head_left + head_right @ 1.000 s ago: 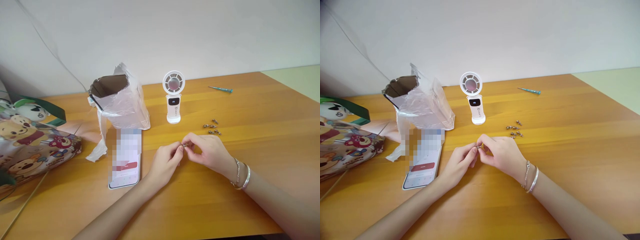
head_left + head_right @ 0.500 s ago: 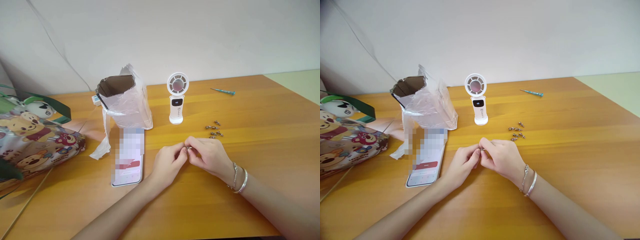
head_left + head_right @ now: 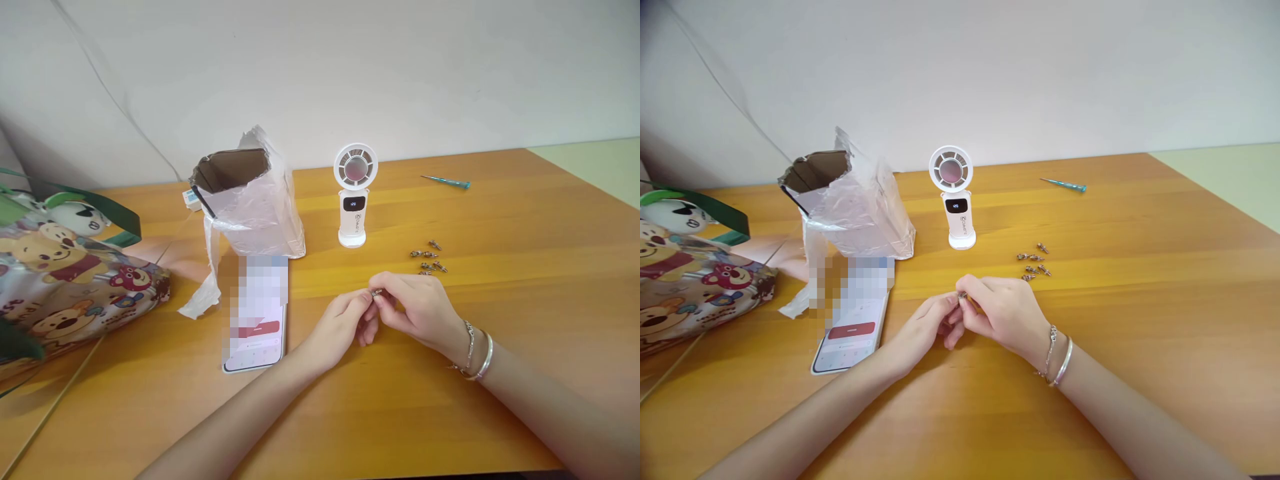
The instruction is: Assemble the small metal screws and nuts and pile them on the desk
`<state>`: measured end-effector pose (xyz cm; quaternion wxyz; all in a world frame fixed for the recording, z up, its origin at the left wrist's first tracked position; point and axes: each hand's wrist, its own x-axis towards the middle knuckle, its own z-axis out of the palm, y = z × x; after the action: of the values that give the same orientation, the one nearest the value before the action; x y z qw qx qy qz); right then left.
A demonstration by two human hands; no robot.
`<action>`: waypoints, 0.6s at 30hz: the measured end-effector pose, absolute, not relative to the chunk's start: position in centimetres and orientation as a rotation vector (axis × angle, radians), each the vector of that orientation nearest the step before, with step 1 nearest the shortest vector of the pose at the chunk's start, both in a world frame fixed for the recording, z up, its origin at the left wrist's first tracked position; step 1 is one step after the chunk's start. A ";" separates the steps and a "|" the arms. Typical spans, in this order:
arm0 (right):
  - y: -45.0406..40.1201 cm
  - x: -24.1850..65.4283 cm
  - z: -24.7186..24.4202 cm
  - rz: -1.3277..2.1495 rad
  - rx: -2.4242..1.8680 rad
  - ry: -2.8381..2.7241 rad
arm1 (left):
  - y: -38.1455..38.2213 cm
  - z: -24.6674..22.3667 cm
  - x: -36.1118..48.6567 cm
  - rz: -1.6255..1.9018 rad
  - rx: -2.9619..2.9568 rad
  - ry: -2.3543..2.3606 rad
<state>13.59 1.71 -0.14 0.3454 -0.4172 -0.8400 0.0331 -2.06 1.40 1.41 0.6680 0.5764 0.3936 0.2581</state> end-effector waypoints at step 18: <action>1.8 14.1 0.5 0.892 -1.113 -1.831 | 1.7 1.1 -2.4 0.634 1.564 1.040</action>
<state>14.14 1.82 0.48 0.3988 -0.4397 -0.7234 0.3526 -2.42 1.70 1.10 0.5476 0.6601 0.4390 0.2676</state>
